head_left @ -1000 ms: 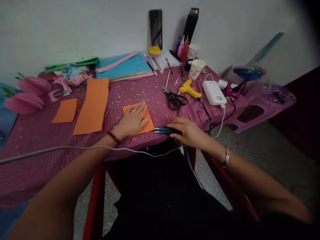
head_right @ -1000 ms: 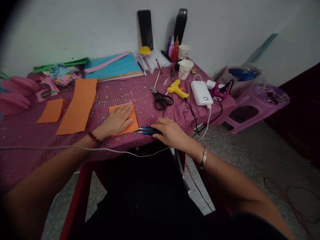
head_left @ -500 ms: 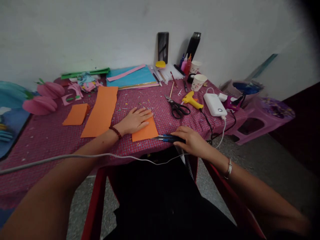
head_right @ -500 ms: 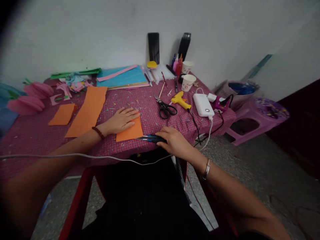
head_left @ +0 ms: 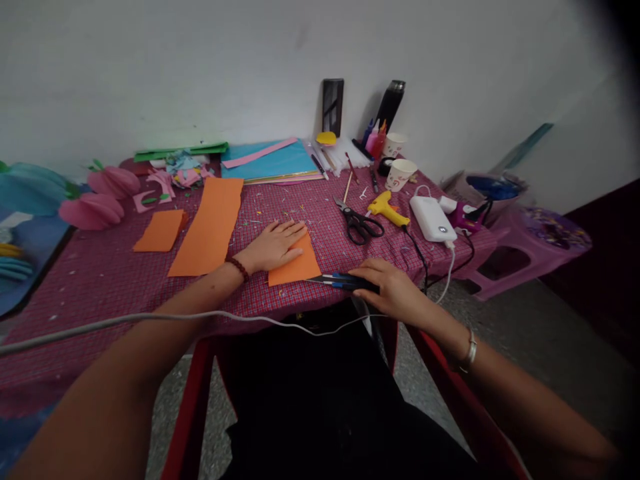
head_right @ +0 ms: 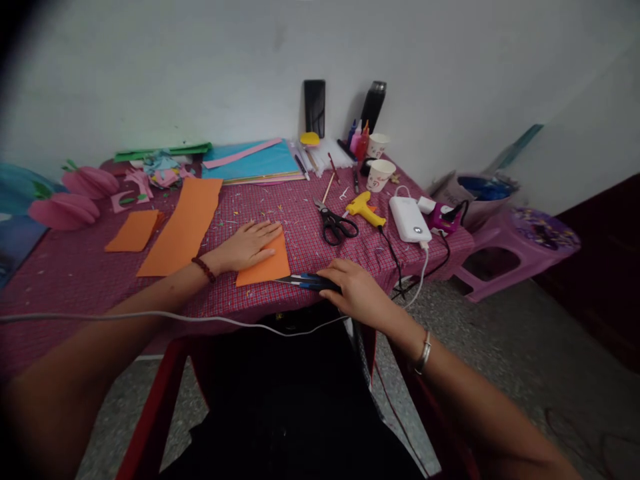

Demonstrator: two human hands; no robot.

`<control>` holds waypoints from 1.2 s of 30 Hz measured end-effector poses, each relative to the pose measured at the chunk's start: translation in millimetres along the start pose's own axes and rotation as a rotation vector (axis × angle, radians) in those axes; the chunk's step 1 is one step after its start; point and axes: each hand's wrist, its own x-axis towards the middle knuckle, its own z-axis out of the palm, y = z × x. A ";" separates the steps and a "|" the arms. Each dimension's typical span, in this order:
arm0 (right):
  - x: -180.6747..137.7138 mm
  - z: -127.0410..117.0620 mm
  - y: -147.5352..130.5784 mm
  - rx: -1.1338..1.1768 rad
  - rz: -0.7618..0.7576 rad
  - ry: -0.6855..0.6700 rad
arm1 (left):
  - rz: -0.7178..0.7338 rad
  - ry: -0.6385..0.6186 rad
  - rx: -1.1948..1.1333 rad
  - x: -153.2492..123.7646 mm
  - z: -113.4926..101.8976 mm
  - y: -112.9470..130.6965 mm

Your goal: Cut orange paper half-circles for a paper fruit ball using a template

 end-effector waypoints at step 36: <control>7.6 24.1 -34.1 0.011 0.048 0.019 | -0.003 0.052 -0.012 -2.6 -1.9 2.9</control>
